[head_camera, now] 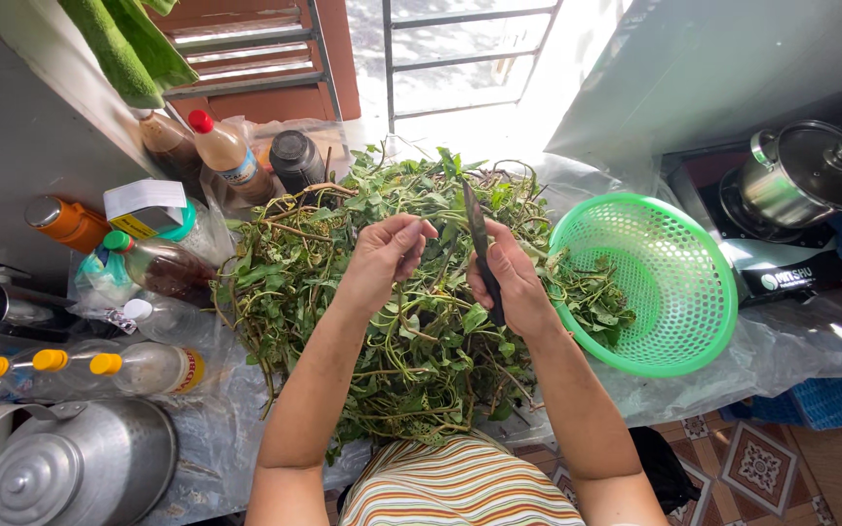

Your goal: The person picks edible leaves from a large pile of water spinach vines on a plastic-covered counter, plucking leaves and tender tips by hand and occasionally cutting stems with a small knife, dropping the collected leaves into a green perforated basket beside the pile.

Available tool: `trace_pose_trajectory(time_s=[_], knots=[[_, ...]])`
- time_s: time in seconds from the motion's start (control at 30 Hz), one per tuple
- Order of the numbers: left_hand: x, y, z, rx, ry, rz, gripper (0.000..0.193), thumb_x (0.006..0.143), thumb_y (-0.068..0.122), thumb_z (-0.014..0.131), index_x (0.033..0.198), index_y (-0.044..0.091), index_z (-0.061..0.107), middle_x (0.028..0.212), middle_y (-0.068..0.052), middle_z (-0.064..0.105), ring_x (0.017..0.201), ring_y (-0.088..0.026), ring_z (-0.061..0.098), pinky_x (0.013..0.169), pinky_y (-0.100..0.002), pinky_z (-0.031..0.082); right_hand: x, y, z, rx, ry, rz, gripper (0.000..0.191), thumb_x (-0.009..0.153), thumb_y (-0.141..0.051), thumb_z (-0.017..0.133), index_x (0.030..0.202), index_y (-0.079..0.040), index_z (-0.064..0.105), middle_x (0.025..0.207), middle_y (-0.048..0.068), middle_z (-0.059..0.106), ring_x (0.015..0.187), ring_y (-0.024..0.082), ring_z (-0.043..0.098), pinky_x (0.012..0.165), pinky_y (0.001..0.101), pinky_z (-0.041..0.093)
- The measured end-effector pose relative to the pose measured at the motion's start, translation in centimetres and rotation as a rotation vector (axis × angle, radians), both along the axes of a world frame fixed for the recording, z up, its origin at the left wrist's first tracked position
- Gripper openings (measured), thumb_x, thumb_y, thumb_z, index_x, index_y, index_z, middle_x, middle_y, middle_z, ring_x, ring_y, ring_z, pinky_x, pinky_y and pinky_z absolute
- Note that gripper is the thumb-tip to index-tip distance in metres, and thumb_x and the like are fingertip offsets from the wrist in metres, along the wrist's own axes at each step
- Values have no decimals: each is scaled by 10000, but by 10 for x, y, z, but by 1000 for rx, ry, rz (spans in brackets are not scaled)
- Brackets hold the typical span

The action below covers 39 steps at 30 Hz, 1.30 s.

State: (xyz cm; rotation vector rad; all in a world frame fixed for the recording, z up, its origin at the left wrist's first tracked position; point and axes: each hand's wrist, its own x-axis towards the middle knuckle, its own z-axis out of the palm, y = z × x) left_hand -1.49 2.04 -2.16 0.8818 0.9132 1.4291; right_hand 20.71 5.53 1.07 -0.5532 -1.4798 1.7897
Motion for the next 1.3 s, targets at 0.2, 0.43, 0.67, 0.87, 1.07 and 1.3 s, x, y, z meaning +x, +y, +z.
trace_pose_trajectory(time_s=[0.2, 0.43, 0.67, 0.87, 1.07, 1.3], knots=[[13, -4, -22, -32, 111, -49, 260, 1044, 260, 580, 1106, 56, 730, 722, 55, 623, 597, -33, 559, 545, -208, 438, 13, 20, -43, 422, -407, -476, 420, 1132, -417, 397, 1359, -82, 511, 758, -22, 522, 636, 76, 485, 541, 237, 391], [42, -2, -58, -92, 250, -81, 236, 1041, 179, 604, 1007, 3, 756, 577, 74, 485, 494, -21, 401, 447, -228, 303, 61, 64, -62, 212, -666, -944, 438, 1121, -400, 396, 1429, -122, 538, 779, -52, 504, 609, 83, 472, 474, 283, 373], [49, 12, -55, -123, 286, -139, 232, 1040, 194, 592, 1017, 32, 758, 594, 75, 499, 508, -17, 413, 459, -218, 322, 83, 21, -19, 183, -436, -434, 586, 1078, -331, 458, 1590, -93, 298, 651, -24, 456, 549, 77, 392, 479, 272, 327], [61, 16, -31, -103, 195, -275, 273, 1051, 245, 589, 1074, 35, 763, 632, 63, 552, 539, -25, 466, 483, -206, 355, 53, 4, -6, 606, -711, -309, 346, 1065, -286, 543, 1367, -120, 515, 711, 52, 586, 616, 203, 580, 578, 370, 455], [53, 7, -43, -88, 100, -353, 245, 1017, 205, 565, 1145, 53, 708, 863, 1, 738, 803, -59, 686, 784, -220, 566, 63, 26, -33, 764, -830, -705, 251, 1078, -289, 563, 1269, -127, 557, 798, 99, 660, 717, 317, 671, 625, 450, 483], [69, 3, -72, -95, 162, -294, 214, 1039, 115, 584, 1051, -36, 735, 810, -18, 706, 723, -81, 645, 700, -242, 549, 96, 60, -34, 469, -868, -930, 525, 1147, -368, 481, 1527, -57, 294, 752, 34, 621, 635, 199, 597, 562, 389, 417]])
